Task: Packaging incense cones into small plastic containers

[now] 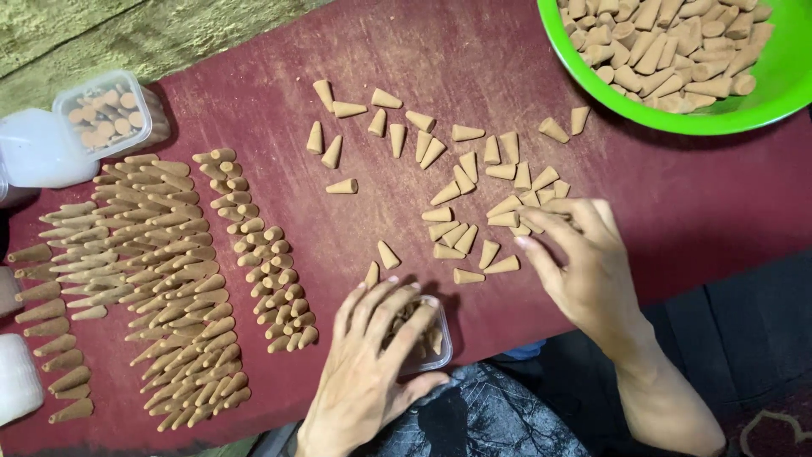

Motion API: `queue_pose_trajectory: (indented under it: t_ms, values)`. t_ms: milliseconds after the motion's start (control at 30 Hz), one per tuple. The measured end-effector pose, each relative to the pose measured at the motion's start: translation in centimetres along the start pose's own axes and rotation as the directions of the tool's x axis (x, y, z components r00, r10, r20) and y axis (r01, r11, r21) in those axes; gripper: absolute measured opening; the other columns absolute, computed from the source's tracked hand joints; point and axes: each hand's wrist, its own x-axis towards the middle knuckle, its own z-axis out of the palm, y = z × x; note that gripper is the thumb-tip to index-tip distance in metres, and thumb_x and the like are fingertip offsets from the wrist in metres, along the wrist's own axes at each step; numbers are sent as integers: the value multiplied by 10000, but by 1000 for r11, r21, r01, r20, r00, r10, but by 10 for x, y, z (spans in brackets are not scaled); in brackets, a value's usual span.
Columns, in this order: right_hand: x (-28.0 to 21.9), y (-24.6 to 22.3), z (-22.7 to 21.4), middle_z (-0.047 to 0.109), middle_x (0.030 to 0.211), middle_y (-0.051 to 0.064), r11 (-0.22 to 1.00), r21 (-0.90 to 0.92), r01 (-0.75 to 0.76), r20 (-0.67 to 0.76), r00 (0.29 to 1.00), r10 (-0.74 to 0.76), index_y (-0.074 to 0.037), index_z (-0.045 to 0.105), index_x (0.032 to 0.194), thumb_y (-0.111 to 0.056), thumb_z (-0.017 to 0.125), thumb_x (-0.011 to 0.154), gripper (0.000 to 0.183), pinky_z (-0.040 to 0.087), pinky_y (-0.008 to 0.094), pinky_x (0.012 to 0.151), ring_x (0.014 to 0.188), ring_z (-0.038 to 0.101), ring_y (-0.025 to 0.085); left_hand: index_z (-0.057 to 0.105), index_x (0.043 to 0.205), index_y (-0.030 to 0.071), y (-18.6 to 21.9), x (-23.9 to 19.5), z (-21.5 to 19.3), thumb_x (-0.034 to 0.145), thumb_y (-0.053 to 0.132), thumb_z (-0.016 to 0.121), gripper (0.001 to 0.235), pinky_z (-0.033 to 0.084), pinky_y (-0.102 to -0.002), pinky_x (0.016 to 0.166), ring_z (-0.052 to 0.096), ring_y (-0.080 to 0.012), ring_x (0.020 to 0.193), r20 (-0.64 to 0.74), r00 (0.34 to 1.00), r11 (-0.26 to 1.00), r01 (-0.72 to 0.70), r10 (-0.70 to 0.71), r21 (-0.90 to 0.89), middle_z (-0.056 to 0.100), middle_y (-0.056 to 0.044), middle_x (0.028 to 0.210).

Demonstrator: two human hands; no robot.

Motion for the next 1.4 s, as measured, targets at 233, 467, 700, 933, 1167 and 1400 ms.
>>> queue_pose_trajectory:
  t_ms: [233,467,700,933,1167,1400]
  values:
    - [5,5,11,611,1141,123,998,13,63,25,998,-63,-33,718,1113,-108,727,963,168,475,423,928,989,524,315,442,1506,108,-12,-22,-4,877,627,696,854,311,-548,1208,447,-336,1444,-28,992,993,121,-121,-20,514,-140,1507]
    - [-4,-48,-14,739,1118,76,986,161,35,111,992,-53,-86,715,1139,-127,690,956,190,472,396,979,1030,670,267,606,1323,146,-16,-32,1,900,569,703,606,375,-572,1158,469,-357,1402,-119,986,991,106,-115,-83,537,-125,1458]
    - [-27,-91,6,716,1142,132,886,208,415,128,886,-445,52,670,1145,-68,643,976,209,523,408,922,1018,656,281,618,1292,125,-22,-41,6,944,514,664,523,379,-577,1150,462,-380,1403,-154,983,989,82,-101,-126,512,-166,1478]
    - [-28,-107,30,673,1112,95,895,98,436,224,866,-446,-13,697,1128,-75,625,987,170,512,402,948,1032,625,269,596,1316,67,-28,-49,15,1026,464,533,495,355,-603,1170,436,-396,1414,-160,985,987,35,-61,-158,460,-204,1509]
    - [-26,-112,36,637,1143,86,910,29,414,274,872,-406,-57,667,1160,-180,591,1019,202,464,410,877,999,585,276,597,1293,48,-34,-48,17,1024,409,556,451,358,-594,1163,445,-412,1385,-158,987,985,6,-34,-170,467,-227,1492]
    - [-31,-110,38,642,1153,67,935,21,355,252,903,-348,-105,697,1103,-189,642,987,153,482,425,913,982,565,283,585,1306,54,-36,-48,18,1022,388,581,438,353,-587,1166,443,-412,1394,-134,991,985,4,-27,-171,453,-222,1509]
